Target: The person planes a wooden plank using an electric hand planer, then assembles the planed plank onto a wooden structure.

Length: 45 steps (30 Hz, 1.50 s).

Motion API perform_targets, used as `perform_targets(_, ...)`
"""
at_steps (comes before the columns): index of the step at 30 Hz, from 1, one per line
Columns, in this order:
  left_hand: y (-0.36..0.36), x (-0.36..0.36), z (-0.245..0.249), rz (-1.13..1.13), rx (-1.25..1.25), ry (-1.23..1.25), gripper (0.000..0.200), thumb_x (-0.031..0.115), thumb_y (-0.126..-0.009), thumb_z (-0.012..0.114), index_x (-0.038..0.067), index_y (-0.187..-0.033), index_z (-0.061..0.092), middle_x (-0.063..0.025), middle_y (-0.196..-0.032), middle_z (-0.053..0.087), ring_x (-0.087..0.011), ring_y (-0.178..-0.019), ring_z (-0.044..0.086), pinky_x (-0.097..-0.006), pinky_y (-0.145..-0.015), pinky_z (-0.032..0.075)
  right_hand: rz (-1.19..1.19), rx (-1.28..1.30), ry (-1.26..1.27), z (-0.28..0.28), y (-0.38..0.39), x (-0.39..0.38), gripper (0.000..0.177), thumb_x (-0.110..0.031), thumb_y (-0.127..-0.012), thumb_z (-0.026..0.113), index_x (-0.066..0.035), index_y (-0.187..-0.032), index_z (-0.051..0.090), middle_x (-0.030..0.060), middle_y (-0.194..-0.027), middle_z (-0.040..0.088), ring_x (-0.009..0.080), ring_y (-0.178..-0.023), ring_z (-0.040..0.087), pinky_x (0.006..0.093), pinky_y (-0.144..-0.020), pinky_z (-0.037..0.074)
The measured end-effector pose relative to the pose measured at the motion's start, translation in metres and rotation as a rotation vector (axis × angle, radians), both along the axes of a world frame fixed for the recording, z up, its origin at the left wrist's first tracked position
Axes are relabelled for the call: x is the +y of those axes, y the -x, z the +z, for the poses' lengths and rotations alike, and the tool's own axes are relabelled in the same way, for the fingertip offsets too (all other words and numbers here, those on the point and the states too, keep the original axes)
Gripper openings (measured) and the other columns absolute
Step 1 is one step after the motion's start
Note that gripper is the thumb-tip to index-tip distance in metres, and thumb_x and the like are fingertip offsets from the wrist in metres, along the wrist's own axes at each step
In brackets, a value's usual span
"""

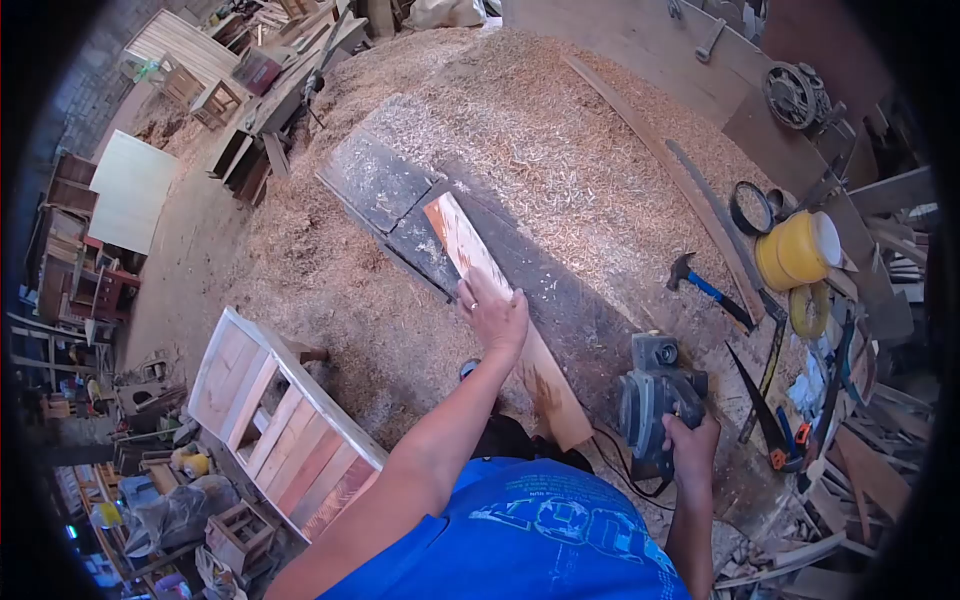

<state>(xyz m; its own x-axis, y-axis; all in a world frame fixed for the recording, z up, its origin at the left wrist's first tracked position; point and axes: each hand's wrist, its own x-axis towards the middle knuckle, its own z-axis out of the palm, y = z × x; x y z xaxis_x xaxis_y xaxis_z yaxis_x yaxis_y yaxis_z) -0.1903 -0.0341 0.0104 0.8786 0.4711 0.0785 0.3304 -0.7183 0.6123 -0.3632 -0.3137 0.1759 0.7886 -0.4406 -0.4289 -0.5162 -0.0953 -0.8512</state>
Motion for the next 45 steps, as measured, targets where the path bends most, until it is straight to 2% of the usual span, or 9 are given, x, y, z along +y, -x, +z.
perform_targets(2, -0.004, -0.008, -0.001, 0.0, -0.014, -0.014, 0.088, 0.039, -0.083, 0.069, -0.013, -0.147, 0.036, -0.022, -0.16, 0.031, -0.0414, -0.149, 0.021, -0.0524, -0.121, 0.016, 0.006, -0.009, -0.007, 0.002, 0.002, -0.001, 0.019, 0.0, -0.084, 0.07, 0.001, -0.102, 0.064, 0.002, -0.072, 0.061, 0.0078, -0.05, 0.052, 0.025, -0.047, 0.041)
perform_targets(7, -0.044, -0.029, -0.012, 0.006, -0.016, -0.14, 0.06, 0.043, -0.091, 0.056, -0.013, -0.103, 0.073, -0.0197, -0.163, 0.028, -0.0416, -0.151, 0.018, -0.0532, -0.123, 0.015, 0.069, 0.041, 0.059, 0.017, -0.002, -0.005, 0.022, -0.001, -0.083, 0.072, 0.001, -0.103, 0.065, 0.0026, -0.073, 0.062, 0.0075, -0.051, 0.052, 0.0251, -0.048, 0.041)
perform_targets(17, -0.091, 0.008, -0.006, -0.168, 0.069, -0.215, 0.061, 0.045, -0.093, 0.052, -0.011, -0.104, 0.074, -0.0194, -0.158, 0.034, -0.0404, -0.149, 0.021, -0.0574, -0.121, 0.015, 0.515, 0.284, 0.403, 0.026, 0.042, -0.01, 0.033, -0.017, -0.077, 0.08, -0.001, -0.105, 0.069, 0.0124, -0.08, 0.07, 0.0176, -0.075, 0.067, 0.0359, -0.07, 0.053)
perform_targets(19, -0.104, 0.012, -0.012, -0.226, -0.017, -0.368, 0.054, 0.042, -0.095, 0.051, -0.004, -0.089, 0.079, -0.0166, -0.157, 0.034, -0.0386, -0.144, 0.024, -0.0557, -0.119, 0.019, 0.554, 0.288, 0.305, 0.013, 0.05, -0.009, 0.033, -0.018, -0.076, 0.079, -0.001, -0.103, 0.069, 0.0183, -0.083, 0.071, 0.0258, -0.077, 0.072, 0.0387, -0.071, 0.054)
perform_targets(20, -0.106, 0.01, -0.016, -0.203, -0.026, -0.358, 0.054, 0.043, -0.095, 0.051, -0.003, -0.091, 0.079, -0.0156, -0.155, 0.034, -0.0365, -0.142, 0.026, -0.0551, -0.118, 0.02, 0.641, 0.226, 0.445, 0.009, 0.051, -0.008, 0.032, -0.017, -0.075, 0.078, -0.001, -0.101, 0.068, 0.0224, -0.086, 0.07, 0.0361, -0.082, 0.073, 0.0416, -0.072, 0.054)
perform_targets(23, -0.105, 0.007, -0.014, -0.176, 0.008, -0.331, 0.054, 0.043, -0.095, 0.052, -0.004, -0.094, 0.079, -0.0155, -0.155, 0.033, -0.0364, -0.142, 0.025, -0.0545, -0.119, 0.019, 0.622, 0.202, 0.405, -0.003, 0.043, -0.004, 0.032, -0.018, -0.075, 0.078, -0.001, -0.1, 0.068, 0.0234, -0.087, 0.07, 0.0411, -0.084, 0.071, 0.0433, -0.072, 0.055)
perform_targets(33, -0.108, 0.008, -0.019, -0.175, -0.011, -0.447, 0.055, 0.042, -0.096, 0.051, -0.005, -0.09, 0.078, -0.0147, -0.156, 0.034, -0.0332, -0.141, 0.028, -0.0522, -0.118, 0.02, 0.651, 0.2, 0.417, -0.006, 0.0, 0.011, 0.028, -0.02, -0.076, 0.077, -0.003, -0.096, 0.066, 0.0218, -0.084, 0.07, 0.0408, -0.083, 0.072, 0.0446, -0.07, 0.055)
perform_targets(41, -0.107, 0.007, -0.01, -0.18, 0.04, -0.38, 0.062, 0.041, -0.096, 0.052, -0.015, -0.118, 0.065, -0.0149, -0.156, 0.035, -0.0329, -0.144, 0.027, -0.053, -0.118, 0.02, 0.68, 0.221, 0.48, -0.005, -0.039, 0.039, 0.027, -0.022, -0.077, 0.076, -0.006, -0.097, 0.067, 0.0212, -0.08, 0.071, 0.0415, -0.083, 0.071, 0.0469, -0.071, 0.056)
perform_targets(45, -0.109, 0.008, -0.017, -0.181, 0.014, -0.366, 0.057, 0.041, -0.095, 0.051, -0.01, -0.107, 0.073, -0.0157, -0.159, 0.031, -0.0365, -0.148, 0.023, -0.0545, -0.121, 0.016, 0.656, 0.193, 0.452, -0.011, -0.057, 0.056, 0.027, -0.023, -0.077, 0.075, -0.006, -0.097, 0.067, 0.022, -0.08, 0.071, 0.0426, -0.083, 0.071, 0.0484, -0.073, 0.056)
